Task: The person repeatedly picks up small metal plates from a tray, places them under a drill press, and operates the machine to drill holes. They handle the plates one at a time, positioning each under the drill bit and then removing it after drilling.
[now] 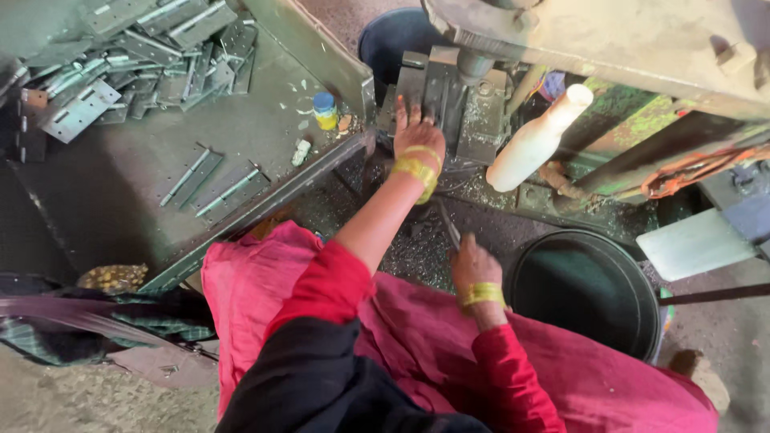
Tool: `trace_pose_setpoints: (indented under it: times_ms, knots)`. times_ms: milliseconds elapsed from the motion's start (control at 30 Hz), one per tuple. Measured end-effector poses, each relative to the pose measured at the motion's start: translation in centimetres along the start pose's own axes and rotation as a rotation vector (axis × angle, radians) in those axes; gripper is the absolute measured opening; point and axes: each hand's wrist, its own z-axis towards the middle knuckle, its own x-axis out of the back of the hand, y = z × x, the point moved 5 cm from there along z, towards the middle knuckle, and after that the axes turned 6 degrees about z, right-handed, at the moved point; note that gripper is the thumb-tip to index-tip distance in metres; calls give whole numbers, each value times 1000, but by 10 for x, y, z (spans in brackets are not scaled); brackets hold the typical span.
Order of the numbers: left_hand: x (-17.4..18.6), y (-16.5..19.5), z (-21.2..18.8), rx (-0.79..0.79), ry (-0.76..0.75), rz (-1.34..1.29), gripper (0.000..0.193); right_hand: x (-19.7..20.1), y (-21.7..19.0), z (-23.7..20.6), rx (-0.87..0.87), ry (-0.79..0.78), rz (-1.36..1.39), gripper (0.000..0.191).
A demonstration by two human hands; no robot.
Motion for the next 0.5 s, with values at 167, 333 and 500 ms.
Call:
trace_pose_setpoints:
  times_ms: [167, 333, 500]
  knots:
    - [9, 7, 7, -5, -201, -62, 46, -27, 7, -4, 16, 16, 152, 35]
    - [12, -1, 4, -13, -203, 15, 49, -29, 4, -8, -47, -77, 158, 32]
    - [23, -1, 30, 16, -173, 134, 54, 13, -7, -7, 40, 22, 55, 35]
